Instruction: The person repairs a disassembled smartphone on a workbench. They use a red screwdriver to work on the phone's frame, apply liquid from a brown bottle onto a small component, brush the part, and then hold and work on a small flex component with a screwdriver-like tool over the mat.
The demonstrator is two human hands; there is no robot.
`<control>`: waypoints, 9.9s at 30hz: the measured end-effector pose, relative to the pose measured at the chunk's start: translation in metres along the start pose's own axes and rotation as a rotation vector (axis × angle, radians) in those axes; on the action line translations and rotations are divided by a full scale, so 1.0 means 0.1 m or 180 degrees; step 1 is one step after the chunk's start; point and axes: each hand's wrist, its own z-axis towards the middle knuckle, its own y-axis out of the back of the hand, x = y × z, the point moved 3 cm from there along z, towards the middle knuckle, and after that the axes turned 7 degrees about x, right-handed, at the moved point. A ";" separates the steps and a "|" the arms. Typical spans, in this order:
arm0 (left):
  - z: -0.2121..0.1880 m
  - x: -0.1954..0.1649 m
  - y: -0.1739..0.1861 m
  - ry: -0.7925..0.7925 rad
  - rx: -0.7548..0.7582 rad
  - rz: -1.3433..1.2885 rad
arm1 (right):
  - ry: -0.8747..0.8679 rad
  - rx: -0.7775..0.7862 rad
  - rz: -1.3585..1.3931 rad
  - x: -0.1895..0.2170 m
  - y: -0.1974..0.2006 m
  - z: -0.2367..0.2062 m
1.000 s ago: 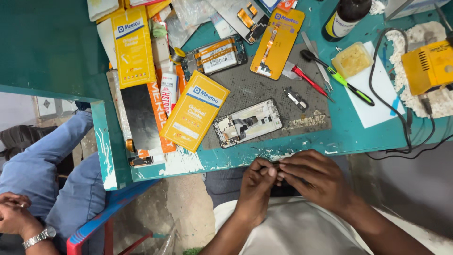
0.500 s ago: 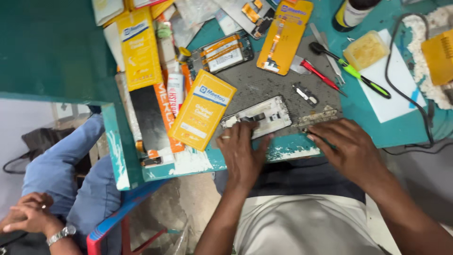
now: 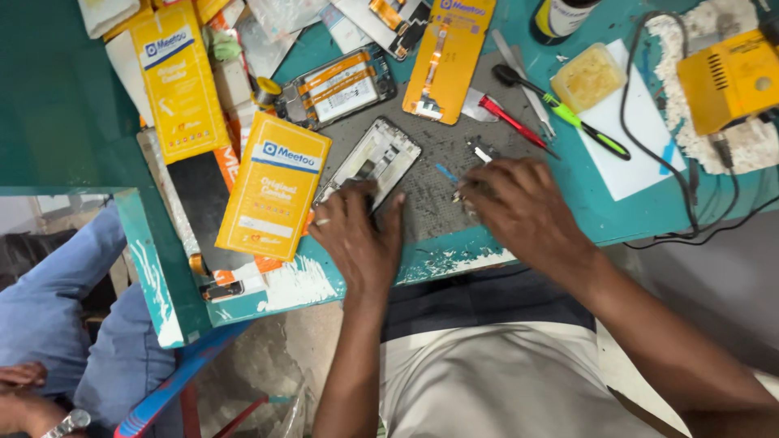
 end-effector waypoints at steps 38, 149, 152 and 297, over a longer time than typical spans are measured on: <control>0.33 -1.19 -0.46 -0.1052 0.0246 -0.0131 | -0.1182 -0.1744 0.1618 -0.40 0.25 -0.90; -0.32 -0.12 0.30 -0.0257 0.0157 0.0039 | -0.1185 -0.1445 0.0940 -0.29 -0.03 -1.10; -0.27 -0.07 0.32 -0.0146 0.0420 -0.0091 | -0.1159 -0.1468 0.0926 -0.34 -0.06 -1.11; -1.28 -1.06 0.93 -0.1568 -0.1096 -0.1799 | -0.0369 -0.1375 0.1284 1.39 1.24 -1.05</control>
